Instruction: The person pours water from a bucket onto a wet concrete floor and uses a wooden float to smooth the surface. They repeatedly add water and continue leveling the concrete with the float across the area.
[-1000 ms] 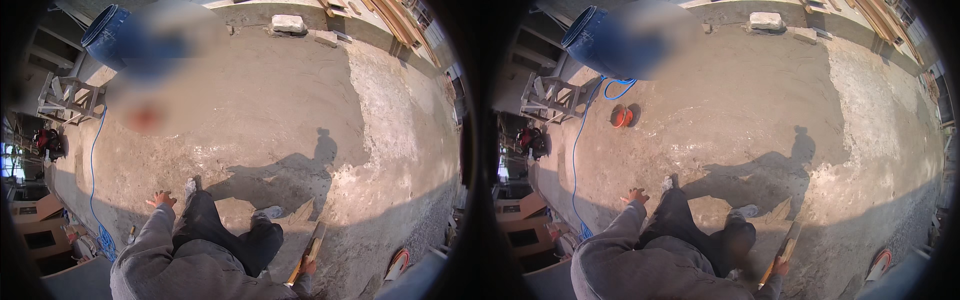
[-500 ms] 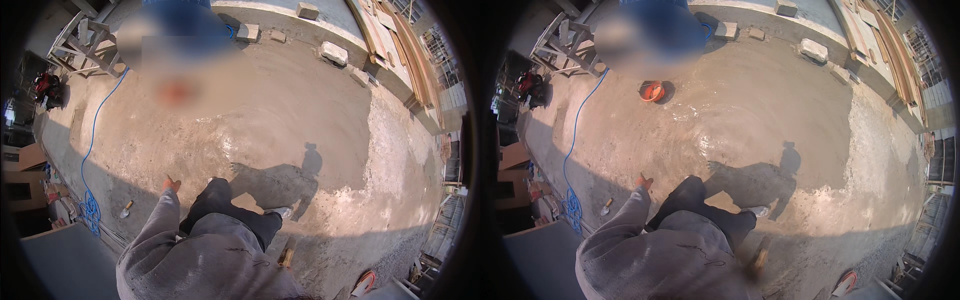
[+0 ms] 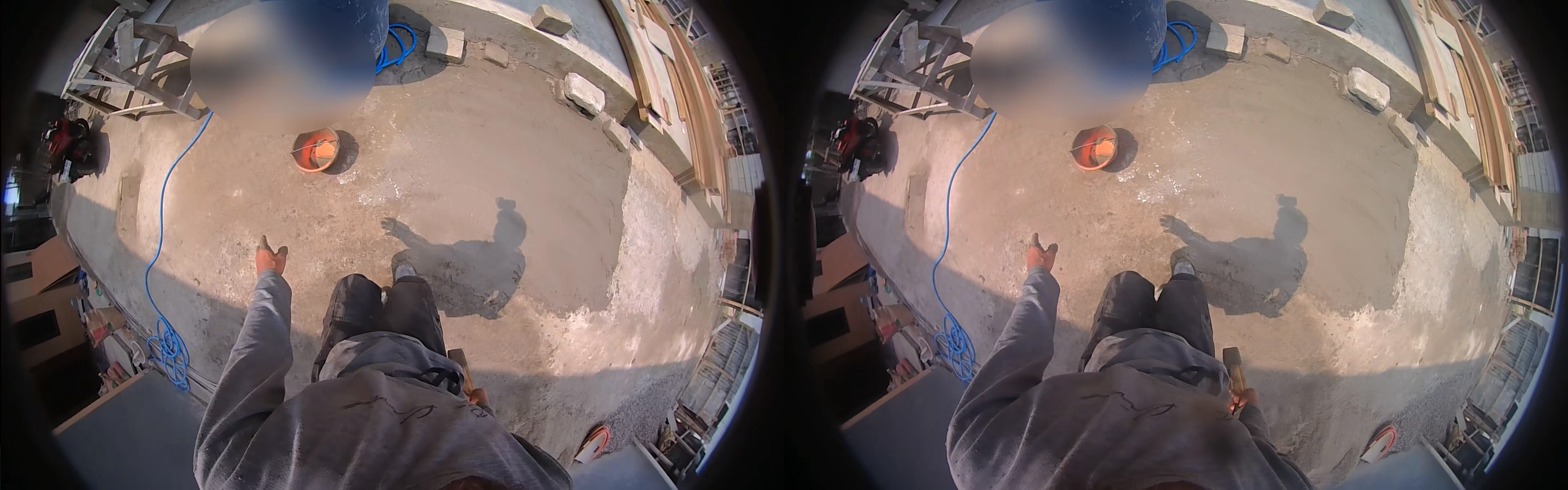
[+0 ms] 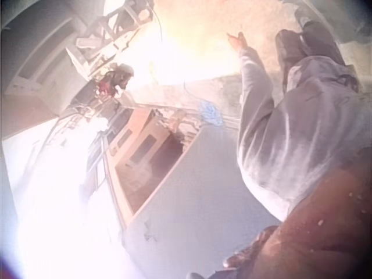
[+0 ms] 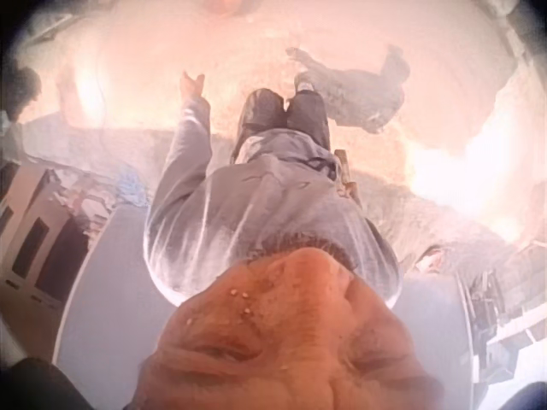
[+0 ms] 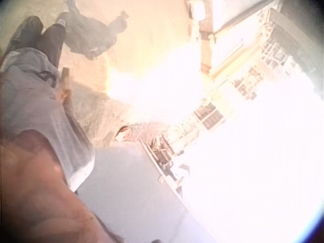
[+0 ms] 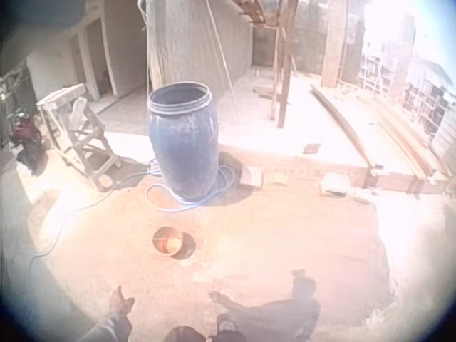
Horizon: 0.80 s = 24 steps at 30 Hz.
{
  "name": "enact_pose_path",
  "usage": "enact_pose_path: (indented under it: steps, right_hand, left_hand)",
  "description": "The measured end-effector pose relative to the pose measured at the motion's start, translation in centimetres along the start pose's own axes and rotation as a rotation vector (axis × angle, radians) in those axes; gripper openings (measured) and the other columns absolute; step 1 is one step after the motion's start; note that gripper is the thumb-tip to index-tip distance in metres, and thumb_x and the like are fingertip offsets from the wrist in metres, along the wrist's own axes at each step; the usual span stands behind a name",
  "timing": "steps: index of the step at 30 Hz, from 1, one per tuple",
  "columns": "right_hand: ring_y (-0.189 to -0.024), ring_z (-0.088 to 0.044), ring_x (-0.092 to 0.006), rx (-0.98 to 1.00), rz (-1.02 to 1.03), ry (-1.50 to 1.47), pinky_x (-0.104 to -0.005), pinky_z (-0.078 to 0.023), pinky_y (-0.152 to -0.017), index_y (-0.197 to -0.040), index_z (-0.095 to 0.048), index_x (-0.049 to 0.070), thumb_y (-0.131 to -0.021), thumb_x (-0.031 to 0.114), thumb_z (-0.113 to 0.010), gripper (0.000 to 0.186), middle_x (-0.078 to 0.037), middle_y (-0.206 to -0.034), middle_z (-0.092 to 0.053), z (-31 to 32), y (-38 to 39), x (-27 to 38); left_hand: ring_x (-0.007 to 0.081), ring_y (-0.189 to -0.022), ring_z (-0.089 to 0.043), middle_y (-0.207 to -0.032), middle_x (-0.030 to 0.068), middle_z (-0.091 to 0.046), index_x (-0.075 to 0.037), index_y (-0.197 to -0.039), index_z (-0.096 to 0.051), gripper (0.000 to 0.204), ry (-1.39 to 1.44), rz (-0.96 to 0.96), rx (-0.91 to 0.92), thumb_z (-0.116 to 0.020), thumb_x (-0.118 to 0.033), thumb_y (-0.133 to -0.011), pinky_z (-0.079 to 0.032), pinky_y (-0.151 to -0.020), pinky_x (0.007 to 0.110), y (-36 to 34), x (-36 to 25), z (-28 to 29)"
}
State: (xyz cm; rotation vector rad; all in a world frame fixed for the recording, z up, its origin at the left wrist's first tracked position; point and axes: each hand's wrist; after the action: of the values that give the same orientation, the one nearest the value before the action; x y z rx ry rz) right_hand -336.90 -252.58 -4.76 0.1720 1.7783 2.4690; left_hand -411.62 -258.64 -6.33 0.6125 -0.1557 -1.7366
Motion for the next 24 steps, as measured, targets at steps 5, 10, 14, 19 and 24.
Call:
enact_pose_path:
  steps: [5,10,14,19,24]
  right_hand:
    - [-0.044,-0.058,-0.0243,-0.024,-0.287,-0.51,-0.0398,-0.045,-0.036,-0.1,-0.056,-0.002,-0.088,0.028,-0.071,0.035,-0.015,-0.063,-0.059,8.3,0.7,19.1]
    - [-0.038,-0.052,-0.0211,-0.278,-0.239,-0.827,-0.0355,-0.043,-0.033,-0.105,-0.048,-0.001,-0.092,0.018,-0.065,0.028,-0.012,-0.064,-0.054,5.7,-0.4,27.9]
    - [-0.039,-0.055,-0.0214,-0.277,-0.389,-0.751,-0.0369,-0.046,-0.032,-0.095,-0.053,0.0,-0.09,0.023,-0.067,0.027,-0.011,-0.063,-0.056,-0.9,-1.6,33.1]
    - [-0.046,-0.06,-0.0232,-0.034,-0.735,-0.538,-0.0391,-0.05,-0.038,-0.092,-0.055,-0.001,-0.09,0.025,-0.069,0.03,-0.011,-0.062,-0.059,-4.8,-5.3,43.7]
    - [-0.047,-0.061,-0.0209,0.113,-0.636,-0.542,-0.037,-0.051,-0.039,-0.098,-0.055,-0.002,-0.089,0.026,-0.069,0.033,-0.011,-0.069,-0.061,-7.5,-13.5,48.5]
  left_hand:
    - [0.0408,-0.137,-0.041,-0.149,0.0312,-0.038,0.005,-0.15,-0.028,0.101,-0.135,0.098,-0.015,-0.08,-0.035,-0.074,-0.039,-0.112,0.04,-7.5,3.1,2.9]
    - [0.0421,-0.141,-0.034,-0.157,0.0267,-0.027,-0.001,-0.154,-0.02,0.113,-0.257,0.097,0.101,-0.084,-0.041,-0.07,-0.037,-0.113,0.043,-19.8,-3.4,3.3]
    - [0.0398,-0.147,-0.022,-0.161,0.0223,-0.018,-0.008,-0.158,-0.009,0.126,-0.432,0.064,0.165,-0.085,-0.05,-0.067,-0.03,-0.116,0.051,-35.2,-6.9,-3.4]
    - [0.0344,-0.15,-0.014,-0.162,0.0212,-0.016,-0.008,-0.158,-0.009,0.119,-0.447,0.024,0.198,-0.08,-0.053,-0.073,-0.027,-0.115,0.056,-55.0,-6.9,-19.2]
    - [0.0221,-0.115,-0.057,-0.13,0.0209,-0.057,-0.004,-0.138,-0.048,0.061,0.053,-0.029,0.336,-0.062,-0.038,-0.089,-0.047,-0.092,0.036,-71.4,-0.3,-24.4]
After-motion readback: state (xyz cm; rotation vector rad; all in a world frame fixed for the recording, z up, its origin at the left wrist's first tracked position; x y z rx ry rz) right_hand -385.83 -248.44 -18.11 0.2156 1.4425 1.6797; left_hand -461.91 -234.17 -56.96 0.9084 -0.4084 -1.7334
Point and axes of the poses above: each hand's wrist, its own y-axis away from the middle knuckle, its own z-axis out of the back of the hand, x = y × z
